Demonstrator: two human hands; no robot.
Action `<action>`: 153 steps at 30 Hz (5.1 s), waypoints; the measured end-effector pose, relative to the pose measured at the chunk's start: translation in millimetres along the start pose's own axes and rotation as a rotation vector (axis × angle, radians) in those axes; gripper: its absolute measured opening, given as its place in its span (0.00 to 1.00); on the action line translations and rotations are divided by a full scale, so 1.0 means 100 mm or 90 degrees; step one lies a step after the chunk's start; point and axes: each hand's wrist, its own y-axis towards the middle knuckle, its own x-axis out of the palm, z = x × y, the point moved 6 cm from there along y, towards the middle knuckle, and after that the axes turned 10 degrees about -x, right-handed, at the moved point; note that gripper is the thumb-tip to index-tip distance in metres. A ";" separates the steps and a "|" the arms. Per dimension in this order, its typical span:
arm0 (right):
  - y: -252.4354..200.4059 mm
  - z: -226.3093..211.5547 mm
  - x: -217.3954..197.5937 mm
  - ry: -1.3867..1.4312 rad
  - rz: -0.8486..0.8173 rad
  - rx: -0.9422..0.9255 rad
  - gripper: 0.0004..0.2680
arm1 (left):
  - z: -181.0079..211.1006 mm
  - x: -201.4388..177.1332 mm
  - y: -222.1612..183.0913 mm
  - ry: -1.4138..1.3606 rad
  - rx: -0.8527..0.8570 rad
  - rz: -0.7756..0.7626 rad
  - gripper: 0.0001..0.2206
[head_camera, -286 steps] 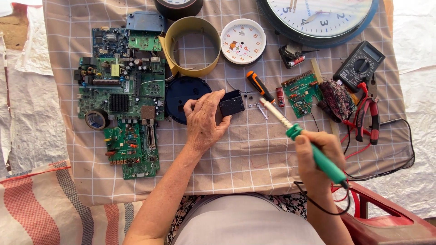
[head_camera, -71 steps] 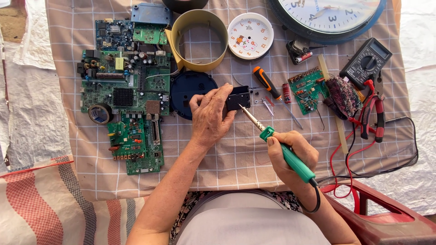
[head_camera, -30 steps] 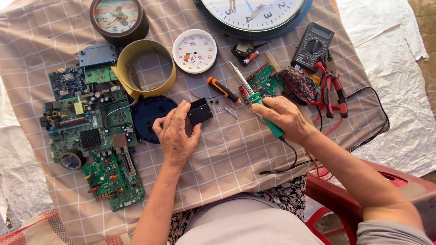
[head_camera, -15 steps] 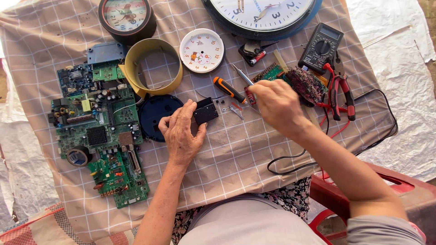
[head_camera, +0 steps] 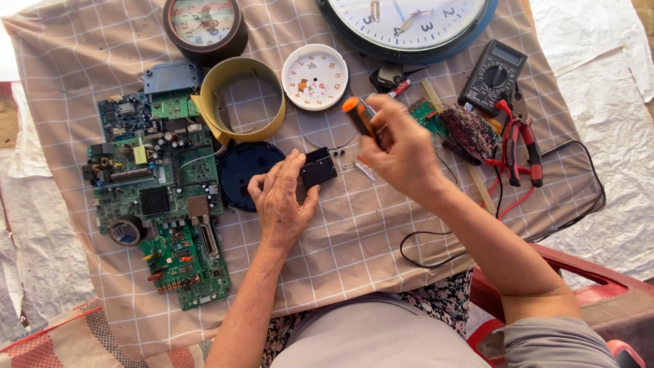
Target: Soldering electronic components on a circuit board and testing them using a digital multimeter.
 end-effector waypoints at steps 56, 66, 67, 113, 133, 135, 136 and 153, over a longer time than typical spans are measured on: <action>-0.97 1.95 -1.80 -0.449 0.105 0.151 0.05 | 0.13 -0.06 0.03 0.050 0.031 -0.001 0.27; -0.84 2.54 -1.54 -0.558 0.053 0.286 0.05 | 0.06 -0.02 0.01 0.045 0.049 0.014 0.25; -0.81 2.50 -1.57 -0.556 0.051 0.284 0.05 | 0.06 -0.01 0.01 0.047 0.046 0.016 0.25; 0.17 2.51 -1.20 -0.568 -0.184 0.368 0.11 | 0.07 -0.02 -0.01 0.085 0.006 -0.017 0.20; -0.48 1.85 -1.82 -0.394 0.051 0.117 0.06 | 0.16 -0.07 0.02 0.079 0.049 -0.005 0.19; -0.87 1.89 -2.12 -0.377 0.130 0.202 0.05 | 0.09 -0.06 0.02 0.026 0.046 0.016 0.21; -0.95 1.89 -2.16 -0.378 0.133 0.202 0.05 | 0.09 -0.05 0.01 0.025 0.049 0.017 0.21; -0.23 2.64 -1.04 -0.631 0.075 0.151 0.06 | 0.08 -0.04 0.00 0.034 0.061 0.030 0.21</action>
